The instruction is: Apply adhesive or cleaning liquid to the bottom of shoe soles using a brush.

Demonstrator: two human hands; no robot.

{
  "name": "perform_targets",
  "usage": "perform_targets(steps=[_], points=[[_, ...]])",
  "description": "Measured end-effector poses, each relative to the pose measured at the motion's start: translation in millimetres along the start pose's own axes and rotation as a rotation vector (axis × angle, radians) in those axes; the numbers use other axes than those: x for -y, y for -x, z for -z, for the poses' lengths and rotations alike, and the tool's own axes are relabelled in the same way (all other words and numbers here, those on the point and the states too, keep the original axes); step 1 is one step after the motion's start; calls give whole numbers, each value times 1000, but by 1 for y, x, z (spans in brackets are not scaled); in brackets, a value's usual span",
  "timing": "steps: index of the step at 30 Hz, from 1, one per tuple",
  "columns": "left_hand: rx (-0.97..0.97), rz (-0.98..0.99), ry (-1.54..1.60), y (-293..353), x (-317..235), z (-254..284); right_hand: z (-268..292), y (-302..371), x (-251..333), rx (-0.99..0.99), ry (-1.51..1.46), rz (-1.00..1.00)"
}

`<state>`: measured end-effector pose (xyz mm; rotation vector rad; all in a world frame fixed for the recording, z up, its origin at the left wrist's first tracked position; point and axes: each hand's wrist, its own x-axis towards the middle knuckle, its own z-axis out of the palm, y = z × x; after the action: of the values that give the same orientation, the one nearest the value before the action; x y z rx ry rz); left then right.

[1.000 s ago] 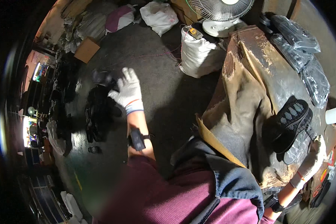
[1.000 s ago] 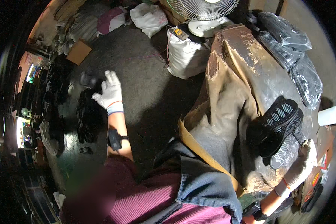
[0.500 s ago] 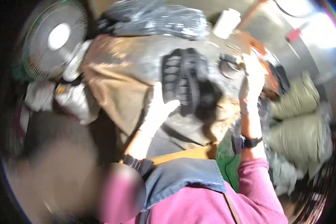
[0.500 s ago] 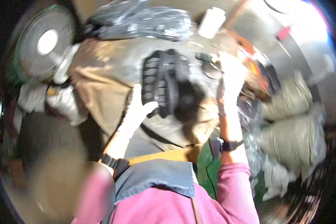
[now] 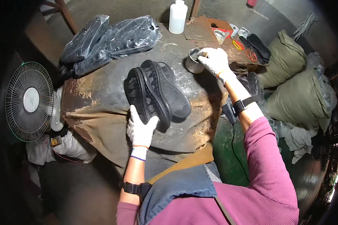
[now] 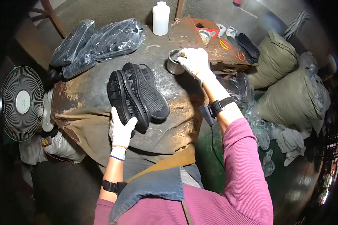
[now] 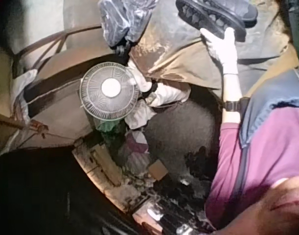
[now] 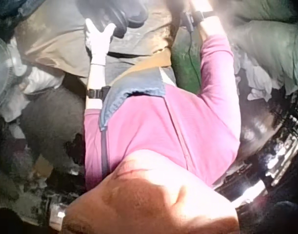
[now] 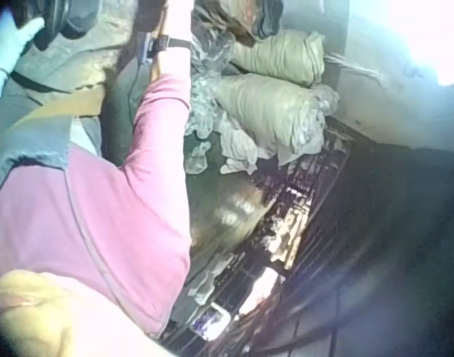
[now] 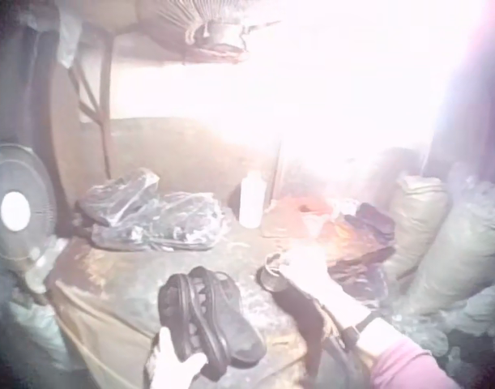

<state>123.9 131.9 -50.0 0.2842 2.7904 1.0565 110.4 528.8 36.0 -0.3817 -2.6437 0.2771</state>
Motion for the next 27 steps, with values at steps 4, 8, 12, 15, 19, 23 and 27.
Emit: perform_targets(steps=[4,8,12,15,19,23,27], points=[[-33,-128,174,-9,40,0,-28,-10,-4,190,84,-113],[233,221,1212,-30,77,17,-61,-24,-37,98,-48,282],[392,46,1670,-21,104,66,-43,-16,-9,-51,-78,120],[655,-65,1949,-17,63,95,-24,-12,-39,-331,-151,-30],[754,-135,2187,-10,23,98,-6,-16,31,-381,-1876,-485],[848,54,2135,-1,-12,94,-3,5,124,-410,-535,231],[1056,136,2133,8,-23,70,-29,19,155,-271,-1193,-1]])
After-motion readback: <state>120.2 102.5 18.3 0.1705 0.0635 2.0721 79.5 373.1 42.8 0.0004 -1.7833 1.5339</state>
